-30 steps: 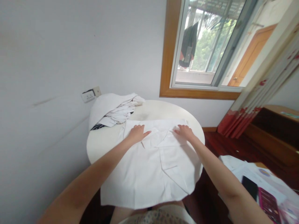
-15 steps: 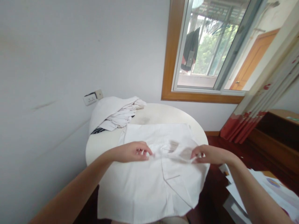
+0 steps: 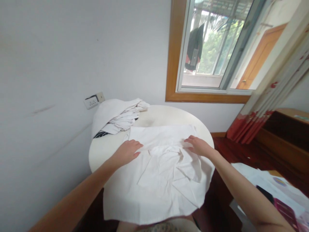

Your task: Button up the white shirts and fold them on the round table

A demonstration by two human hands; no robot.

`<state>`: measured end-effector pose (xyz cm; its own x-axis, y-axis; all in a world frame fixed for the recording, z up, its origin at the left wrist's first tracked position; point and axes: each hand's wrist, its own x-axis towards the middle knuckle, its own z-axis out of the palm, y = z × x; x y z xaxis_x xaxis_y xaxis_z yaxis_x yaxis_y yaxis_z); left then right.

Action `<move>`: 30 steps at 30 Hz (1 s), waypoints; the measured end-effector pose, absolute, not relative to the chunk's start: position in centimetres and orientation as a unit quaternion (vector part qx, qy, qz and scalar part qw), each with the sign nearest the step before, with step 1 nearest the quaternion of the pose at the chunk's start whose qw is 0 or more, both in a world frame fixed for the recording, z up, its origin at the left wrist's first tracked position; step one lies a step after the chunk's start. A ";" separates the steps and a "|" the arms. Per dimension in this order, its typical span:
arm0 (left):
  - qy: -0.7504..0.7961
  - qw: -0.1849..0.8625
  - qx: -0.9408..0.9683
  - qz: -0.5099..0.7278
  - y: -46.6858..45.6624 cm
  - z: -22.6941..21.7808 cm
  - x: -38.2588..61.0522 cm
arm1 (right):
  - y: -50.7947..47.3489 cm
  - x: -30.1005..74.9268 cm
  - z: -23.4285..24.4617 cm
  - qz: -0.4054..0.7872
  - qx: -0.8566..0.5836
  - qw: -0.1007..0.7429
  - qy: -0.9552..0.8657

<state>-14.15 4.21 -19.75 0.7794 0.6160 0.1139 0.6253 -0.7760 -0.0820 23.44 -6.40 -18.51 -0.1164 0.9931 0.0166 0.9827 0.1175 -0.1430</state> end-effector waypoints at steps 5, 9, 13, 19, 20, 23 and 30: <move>-0.349 0.094 -0.932 -0.023 4.4 -20.1 -14.1 | -5.0 25.9 -18.7 0.194 -0.691 0.090 -0.690; -0.359 0.085 -0.926 -0.075 4.8 -19.6 -13.5 | -5.0 27.1 -18.8 0.179 -0.650 0.079 -0.734; -0.390 0.049 -0.906 -0.157 5.8 -17.4 -13.2 | -5.5 25.9 -19.2 0.043 -0.654 0.015 -0.755; -0.471 -0.110 -0.863 -0.145 9.0 -11.5 -10.8 | -1.7 26.7 -15.2 0.059 -0.657 0.026 -0.751; -0.486 -0.135 -0.853 -0.137 10.0 -10.6 -9.9 | -0.3 27.2 -14.0 0.099 -0.664 0.058 -0.739; -0.556 -0.119 -0.805 -0.172 13.1 -8.6 -7.0 | 4.4 28.0 -10.6 0.093 -0.709 0.144 -0.684; -0.423 0.039 -0.811 -0.402 13.5 -3.0 -6.9 | 6.3 24.4 -3.8 -0.096 -0.627 0.410 -0.655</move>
